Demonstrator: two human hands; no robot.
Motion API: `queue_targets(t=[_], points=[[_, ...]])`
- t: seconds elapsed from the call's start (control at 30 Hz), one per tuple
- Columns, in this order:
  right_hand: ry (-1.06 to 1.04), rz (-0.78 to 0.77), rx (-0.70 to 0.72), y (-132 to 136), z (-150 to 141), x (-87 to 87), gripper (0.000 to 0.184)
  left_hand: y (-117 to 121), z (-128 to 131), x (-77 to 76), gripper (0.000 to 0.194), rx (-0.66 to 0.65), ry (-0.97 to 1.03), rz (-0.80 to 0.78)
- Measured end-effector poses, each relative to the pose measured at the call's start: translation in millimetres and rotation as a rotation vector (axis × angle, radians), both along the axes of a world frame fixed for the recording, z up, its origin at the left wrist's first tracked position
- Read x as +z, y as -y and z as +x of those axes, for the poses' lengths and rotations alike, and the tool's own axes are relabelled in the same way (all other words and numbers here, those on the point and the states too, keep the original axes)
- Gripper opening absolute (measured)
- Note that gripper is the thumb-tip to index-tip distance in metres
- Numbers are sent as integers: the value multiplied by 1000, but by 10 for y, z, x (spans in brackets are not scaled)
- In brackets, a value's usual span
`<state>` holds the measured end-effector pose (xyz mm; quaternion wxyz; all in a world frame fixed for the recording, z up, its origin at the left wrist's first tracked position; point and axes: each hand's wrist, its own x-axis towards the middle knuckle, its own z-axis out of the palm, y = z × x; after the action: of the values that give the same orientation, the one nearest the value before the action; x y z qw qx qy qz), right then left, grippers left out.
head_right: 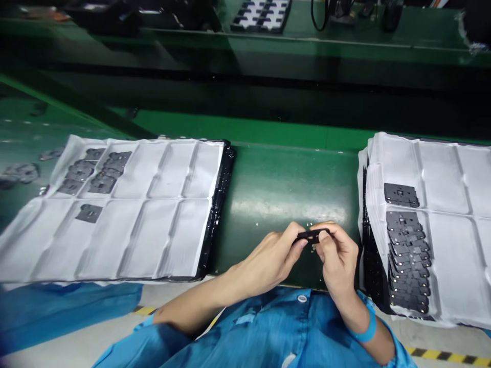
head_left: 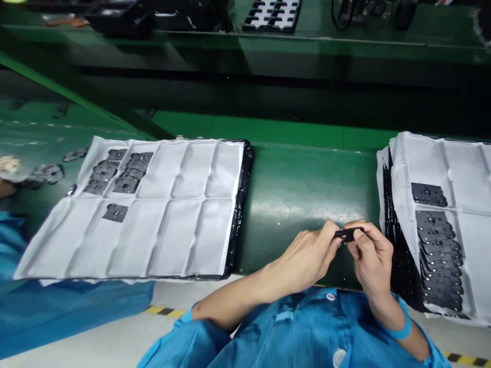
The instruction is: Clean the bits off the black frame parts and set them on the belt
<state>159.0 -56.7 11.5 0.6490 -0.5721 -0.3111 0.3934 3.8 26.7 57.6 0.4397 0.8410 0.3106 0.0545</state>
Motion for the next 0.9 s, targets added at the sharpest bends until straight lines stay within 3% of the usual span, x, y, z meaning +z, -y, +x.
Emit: queue_targets(t=[0.37, 0.9], points=[[16, -14, 17, 74, 11, -83, 17, -20, 2, -8, 12, 32, 34, -78], [32, -36, 45, 64, 49, -3, 21, -34, 3, 29, 12, -9, 24, -122]])
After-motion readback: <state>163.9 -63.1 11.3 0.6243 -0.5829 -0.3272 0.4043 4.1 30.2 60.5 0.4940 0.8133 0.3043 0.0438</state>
